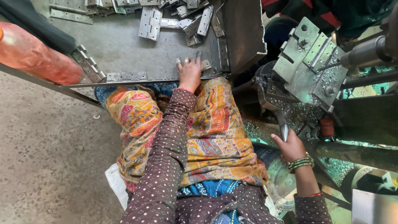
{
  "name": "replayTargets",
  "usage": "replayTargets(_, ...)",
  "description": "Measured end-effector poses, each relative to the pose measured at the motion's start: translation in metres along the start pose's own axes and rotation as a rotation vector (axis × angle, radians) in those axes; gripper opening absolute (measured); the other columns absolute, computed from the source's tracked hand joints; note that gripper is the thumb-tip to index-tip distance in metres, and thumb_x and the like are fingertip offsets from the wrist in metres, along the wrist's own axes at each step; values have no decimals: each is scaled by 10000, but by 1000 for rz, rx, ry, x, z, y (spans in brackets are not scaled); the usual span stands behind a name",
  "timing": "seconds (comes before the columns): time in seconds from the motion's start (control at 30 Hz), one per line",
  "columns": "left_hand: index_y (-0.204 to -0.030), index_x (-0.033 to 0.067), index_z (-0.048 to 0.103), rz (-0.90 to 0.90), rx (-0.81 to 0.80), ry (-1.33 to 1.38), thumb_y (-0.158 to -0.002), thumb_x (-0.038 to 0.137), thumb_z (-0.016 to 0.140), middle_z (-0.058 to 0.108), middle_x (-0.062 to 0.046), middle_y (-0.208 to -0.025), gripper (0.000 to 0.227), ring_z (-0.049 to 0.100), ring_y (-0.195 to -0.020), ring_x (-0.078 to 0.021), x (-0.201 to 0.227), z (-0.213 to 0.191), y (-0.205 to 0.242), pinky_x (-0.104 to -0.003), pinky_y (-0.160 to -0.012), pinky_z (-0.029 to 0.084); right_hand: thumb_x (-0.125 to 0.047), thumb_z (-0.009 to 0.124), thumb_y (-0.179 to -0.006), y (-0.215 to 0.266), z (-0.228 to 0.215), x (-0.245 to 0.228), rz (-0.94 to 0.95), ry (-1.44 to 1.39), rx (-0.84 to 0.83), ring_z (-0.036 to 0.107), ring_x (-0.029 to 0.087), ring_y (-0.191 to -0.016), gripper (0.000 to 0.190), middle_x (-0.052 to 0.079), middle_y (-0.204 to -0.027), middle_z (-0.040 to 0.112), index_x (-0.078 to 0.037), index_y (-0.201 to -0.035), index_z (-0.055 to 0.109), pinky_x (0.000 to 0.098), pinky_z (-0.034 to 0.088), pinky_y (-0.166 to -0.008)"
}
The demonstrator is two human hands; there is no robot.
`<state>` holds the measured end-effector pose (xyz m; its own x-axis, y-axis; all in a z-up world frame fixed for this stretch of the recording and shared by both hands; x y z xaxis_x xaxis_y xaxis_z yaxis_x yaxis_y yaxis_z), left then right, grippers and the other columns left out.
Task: The person sits on the floor and repeatedly picks up small metal plates from a nearby bin. They place each plate into a jig on a drill press, operate the lever to drill holes, and then remove the finished piece to place it back into the bin.
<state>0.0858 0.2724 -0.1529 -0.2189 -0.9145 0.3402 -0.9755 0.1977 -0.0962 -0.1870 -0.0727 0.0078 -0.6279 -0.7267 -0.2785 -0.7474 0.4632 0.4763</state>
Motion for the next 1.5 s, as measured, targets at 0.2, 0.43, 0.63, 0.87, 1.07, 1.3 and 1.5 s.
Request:
replayTargets(0.2, -1275, 72, 576, -79, -98, 129, -808, 29, 671, 721, -120, -1085, 479, 607, -1146, -355, -10, -1, -25, -629, -968, 399, -533, 739, -842, 2, 0, -1, -4, 5, 9, 656, 264, -474, 608, 173, -686, 656, 15, -993, 521, 414, 531, -473)
replayTargets(0.43, -1086, 194, 669, 18, 275, -14, -908, 121, 682, 676, -85, -1043, 193, 659, -1051, -319, -12, 15, 22, -555, -985, 464, -505, 739, -849, 5, 0, -6, -1, -31, -2, 636, 243, -468, 569, 163, -683, 648, -5, -1006, 517, 406, 522, -462)
replayTargets(0.63, -1047, 150, 657, 36, 379, 78, -916, 236, 709, 672, -88, -1197, 165, 696, -822, -319, 4, -50, 32, -476, -711, 544, -488, 741, -848, 4, 2, -4, 0, -69, 10, 632, 231, -459, 552, 149, -663, 654, -9, -1015, 524, 400, 516, -450)
replayTargets(0.87, -1161, 124, 653, 255, 560, 287, -989, 274, 723, 663, -41, -1296, 239, 707, -769, -285, 99, -159, 35, -420, -656, 572, -572, 728, -850, -8, 15, 16, -180, 106, 152, 702, 415, -800, 622, 246, -861, 708, -20, -1089, 567, 505, 538, -723)
replayTargets(1.07, -1283, 164, 701, 565, 604, -68, -941, 222, 658, 598, -95, -1283, 350, 584, -1160, -267, 236, -146, 29, -446, -947, 487, -588, 685, -856, -11, 23, 23, -119, 26, 78, 692, 467, -923, 649, 274, -963, 711, -25, -1148, 548, 535, 527, -789)
replayTargets(1.3, -1239, 5, 711, 551, 238, 93, -991, 411, 573, 545, -174, -1456, 495, 492, -1335, -323, 276, -107, 37, -481, -1094, 382, -617, 676, -846, -11, 24, 20, -123, -1, 43, 705, 462, -935, 681, 287, -966, 713, -19, -1138, 531, 521, 542, -804)
replayTargets(1.5, -1261, -57, 673, 622, 296, -8, -917, 621, 514, 533, -173, -1448, 776, 490, -1356, -305, 274, -108, 64, -516, -1165, 324, -679, 660, -837, -9, -10, -3, -102, 109, -41, 729, 425, -932, 789, 279, -980, 720, 18, -1177, 512, 498, 559, -816)
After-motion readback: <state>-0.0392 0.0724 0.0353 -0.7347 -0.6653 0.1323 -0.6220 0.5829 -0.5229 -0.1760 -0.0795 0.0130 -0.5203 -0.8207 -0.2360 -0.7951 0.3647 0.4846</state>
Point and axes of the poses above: each hand's wrist, its own y-axis away from the middle knuckle, its own z-axis out of the palm, x = y × z, the point moved 1 cm from there along -y, towards the middle knuckle
